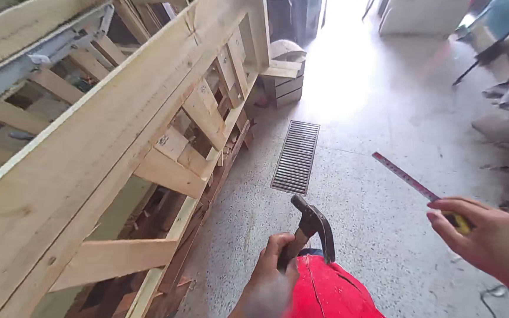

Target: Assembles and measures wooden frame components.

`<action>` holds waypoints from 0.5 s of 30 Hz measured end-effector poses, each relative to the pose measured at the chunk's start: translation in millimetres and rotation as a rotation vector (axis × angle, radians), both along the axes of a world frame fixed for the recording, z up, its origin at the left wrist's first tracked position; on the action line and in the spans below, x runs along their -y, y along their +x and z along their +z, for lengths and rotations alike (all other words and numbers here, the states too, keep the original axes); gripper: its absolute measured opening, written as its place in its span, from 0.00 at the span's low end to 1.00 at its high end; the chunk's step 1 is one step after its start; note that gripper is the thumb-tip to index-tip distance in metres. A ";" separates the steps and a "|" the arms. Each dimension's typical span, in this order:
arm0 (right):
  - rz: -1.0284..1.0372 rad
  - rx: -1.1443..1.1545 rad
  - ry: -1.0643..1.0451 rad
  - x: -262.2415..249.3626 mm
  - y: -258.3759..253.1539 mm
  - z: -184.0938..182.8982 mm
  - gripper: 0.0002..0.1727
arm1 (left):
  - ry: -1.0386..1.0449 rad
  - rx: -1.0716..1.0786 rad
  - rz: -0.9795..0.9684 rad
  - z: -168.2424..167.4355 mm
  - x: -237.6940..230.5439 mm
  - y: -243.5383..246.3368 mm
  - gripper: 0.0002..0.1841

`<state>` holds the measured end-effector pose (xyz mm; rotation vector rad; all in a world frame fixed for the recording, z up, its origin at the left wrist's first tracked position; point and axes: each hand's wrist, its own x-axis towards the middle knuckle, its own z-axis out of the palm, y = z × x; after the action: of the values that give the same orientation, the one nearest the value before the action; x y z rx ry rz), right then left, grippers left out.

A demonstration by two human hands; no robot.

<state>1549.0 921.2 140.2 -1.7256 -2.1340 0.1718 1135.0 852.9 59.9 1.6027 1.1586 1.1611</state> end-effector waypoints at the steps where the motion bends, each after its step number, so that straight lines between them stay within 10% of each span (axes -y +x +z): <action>1: 0.047 0.004 0.022 -50.8 -9.0 9.3 0.25 | 0.034 -0.010 0.037 4.3 -25.5 -0.1 0.25; 9: 0.333 0.003 0.059 -408.9 -137.7 25.4 0.16 | 0.172 0.339 0.036 7.5 -253.1 -15.3 0.34; 12: 0.339 -0.002 0.063 -516.4 -182.9 24.0 0.15 | -0.012 0.222 0.059 -53.5 -337.0 -27.5 0.30; 15: 0.372 -0.004 0.033 -608.0 -224.2 16.8 0.14 | -0.017 -0.031 0.178 -45.4 -435.4 -32.7 0.24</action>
<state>1324.8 1529.2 157.0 -1.2936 -2.4218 0.2392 1102.3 1288.3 14.5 1.5337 1.3500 1.2393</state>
